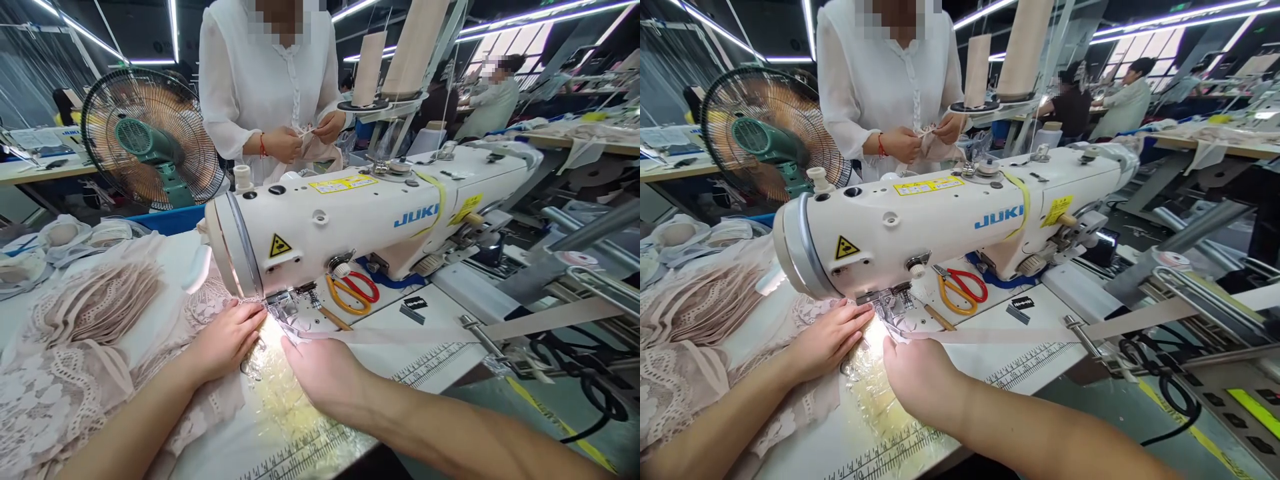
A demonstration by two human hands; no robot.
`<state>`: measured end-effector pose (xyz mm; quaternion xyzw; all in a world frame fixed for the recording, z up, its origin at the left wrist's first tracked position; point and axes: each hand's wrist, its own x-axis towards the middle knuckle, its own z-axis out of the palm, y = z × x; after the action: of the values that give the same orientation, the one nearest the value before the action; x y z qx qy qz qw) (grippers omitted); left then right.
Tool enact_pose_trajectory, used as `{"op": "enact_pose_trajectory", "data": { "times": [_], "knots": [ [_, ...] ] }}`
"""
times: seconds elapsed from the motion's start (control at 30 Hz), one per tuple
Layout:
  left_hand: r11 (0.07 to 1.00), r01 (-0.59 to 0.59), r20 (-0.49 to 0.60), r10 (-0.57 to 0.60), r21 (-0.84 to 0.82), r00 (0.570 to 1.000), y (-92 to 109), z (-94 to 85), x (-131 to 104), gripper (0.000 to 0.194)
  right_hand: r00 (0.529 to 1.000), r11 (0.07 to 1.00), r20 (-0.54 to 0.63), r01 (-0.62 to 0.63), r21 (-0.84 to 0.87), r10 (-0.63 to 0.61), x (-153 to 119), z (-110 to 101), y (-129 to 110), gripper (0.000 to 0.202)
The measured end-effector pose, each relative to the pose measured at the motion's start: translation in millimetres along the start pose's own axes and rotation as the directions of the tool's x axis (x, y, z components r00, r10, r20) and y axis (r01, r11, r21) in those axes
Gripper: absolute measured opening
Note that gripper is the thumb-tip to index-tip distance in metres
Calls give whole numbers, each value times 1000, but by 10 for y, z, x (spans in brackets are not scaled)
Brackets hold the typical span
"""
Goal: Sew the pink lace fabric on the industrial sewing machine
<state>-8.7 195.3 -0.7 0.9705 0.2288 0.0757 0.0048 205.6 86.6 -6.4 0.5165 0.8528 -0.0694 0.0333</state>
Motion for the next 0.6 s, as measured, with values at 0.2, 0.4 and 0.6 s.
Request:
{"op": "enact_pose_trajectory", "data": {
  "times": [0.2,0.4,0.6],
  "knots": [
    [997,71,-2,-71,33,997,-43,-5,56,43,999,999,31,40,-1,-40,-87,-102,3,75],
    [996,80,-176,-85,-31,981,142,-225,-218,36,1000,997,24,13,82,-15,-215,-56,5,66],
    [980,198,73,-197,-7,978,404,-296,-568,27,997,979,-53,-43,200,55,-348,-33,-32,43]
  ]
}}
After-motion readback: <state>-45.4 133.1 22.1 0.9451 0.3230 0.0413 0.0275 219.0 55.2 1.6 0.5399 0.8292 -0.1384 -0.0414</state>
